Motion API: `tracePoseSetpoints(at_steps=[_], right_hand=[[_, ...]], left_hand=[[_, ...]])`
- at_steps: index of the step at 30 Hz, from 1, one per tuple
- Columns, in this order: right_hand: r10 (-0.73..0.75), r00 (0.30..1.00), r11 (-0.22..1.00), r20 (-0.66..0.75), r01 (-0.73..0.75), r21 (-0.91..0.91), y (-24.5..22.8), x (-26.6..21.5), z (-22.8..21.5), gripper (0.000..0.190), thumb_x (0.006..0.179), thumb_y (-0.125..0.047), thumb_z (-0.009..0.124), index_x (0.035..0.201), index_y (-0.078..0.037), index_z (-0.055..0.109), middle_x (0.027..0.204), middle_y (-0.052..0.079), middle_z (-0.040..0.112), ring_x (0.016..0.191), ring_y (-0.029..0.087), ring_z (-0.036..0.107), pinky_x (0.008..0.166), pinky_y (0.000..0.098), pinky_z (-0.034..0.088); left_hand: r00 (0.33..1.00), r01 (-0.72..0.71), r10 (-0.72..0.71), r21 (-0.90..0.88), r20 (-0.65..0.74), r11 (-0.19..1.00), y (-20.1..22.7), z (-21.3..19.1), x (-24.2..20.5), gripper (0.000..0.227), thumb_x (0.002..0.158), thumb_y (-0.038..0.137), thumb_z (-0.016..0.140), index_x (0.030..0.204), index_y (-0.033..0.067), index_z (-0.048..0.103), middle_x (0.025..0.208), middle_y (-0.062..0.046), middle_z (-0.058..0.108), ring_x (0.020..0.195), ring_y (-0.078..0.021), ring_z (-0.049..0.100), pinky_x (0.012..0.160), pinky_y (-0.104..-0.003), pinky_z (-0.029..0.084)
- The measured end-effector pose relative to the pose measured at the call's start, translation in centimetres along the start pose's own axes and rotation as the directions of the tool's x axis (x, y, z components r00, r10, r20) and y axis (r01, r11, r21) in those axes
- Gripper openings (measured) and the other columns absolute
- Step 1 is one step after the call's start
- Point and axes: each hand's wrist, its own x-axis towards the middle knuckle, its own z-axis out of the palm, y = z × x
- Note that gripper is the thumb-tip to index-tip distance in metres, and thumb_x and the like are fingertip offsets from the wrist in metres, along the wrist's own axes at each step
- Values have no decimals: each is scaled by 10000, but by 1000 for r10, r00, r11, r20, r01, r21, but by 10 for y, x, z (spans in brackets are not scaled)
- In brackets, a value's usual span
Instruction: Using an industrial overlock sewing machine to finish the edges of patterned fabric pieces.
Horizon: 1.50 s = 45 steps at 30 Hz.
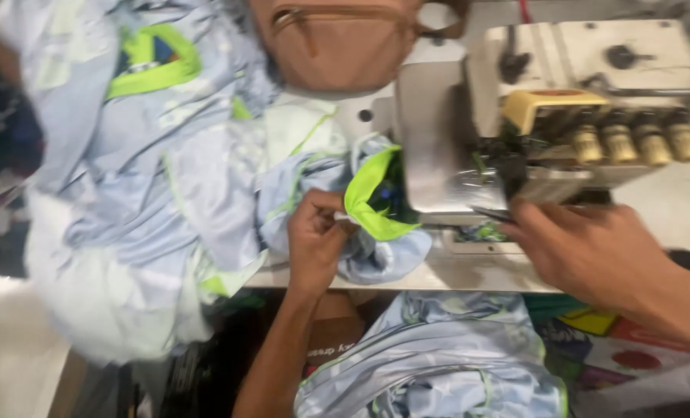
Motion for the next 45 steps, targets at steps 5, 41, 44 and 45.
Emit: tracePoseSetpoints(at_steps=[5, 41, 44, 45], right_hand=[[-31, 986, 999, 164, 35, -17, 14, -63, 56, 319, 995, -560, 573, 1170, -295, 542, 692, -87, 607, 618, 170, 686, 544, 321, 479], [150, 988, 989, -23, -151, -7, 45, -131, 156, 568, 936, -595, 525, 1447, -362, 612, 1313, -116, 706, 1317, 148, 645, 1039, 334, 527], [160, 986, 981, -41, -163, -100, 52, -137, 176, 554, 924, -629, 527, 1423, -405, 613, 1303, -169, 713, 1369, 121, 657, 1056, 315, 556], [172, 982, 976, -74, -180, -120, 55, -141, 181, 514, 916, -616, 571, 1385, -416, 632, 1257, -187, 728, 1344, 119, 693, 1040, 323, 593]], left_hand=[[995, 33, 31, -624, 92, 780, 0, -19, -1, 342, 805, -185, 593, 987, 104, 581, 923, -67, 694, 882, -215, 650, 733, -318, 530], [816, -314, -409, 908, 408, 279, 94, 23, 46, 490, 870, 226, 587, 1339, 156, 708, 1359, -94, 726, 1227, -289, 679, 990, -431, 497], [990, 18, -137, 990, -37, -140, 133, -137, 90, 656, 814, 360, 625, 1415, 100, 638, 1351, -171, 692, 1185, -369, 654, 936, -478, 504], [989, 148, 18, 942, -150, -302, 146, -189, 100, 973, 818, 770, 738, 1516, 114, 567, 1426, -203, 639, 1266, -445, 591, 987, -531, 468]])
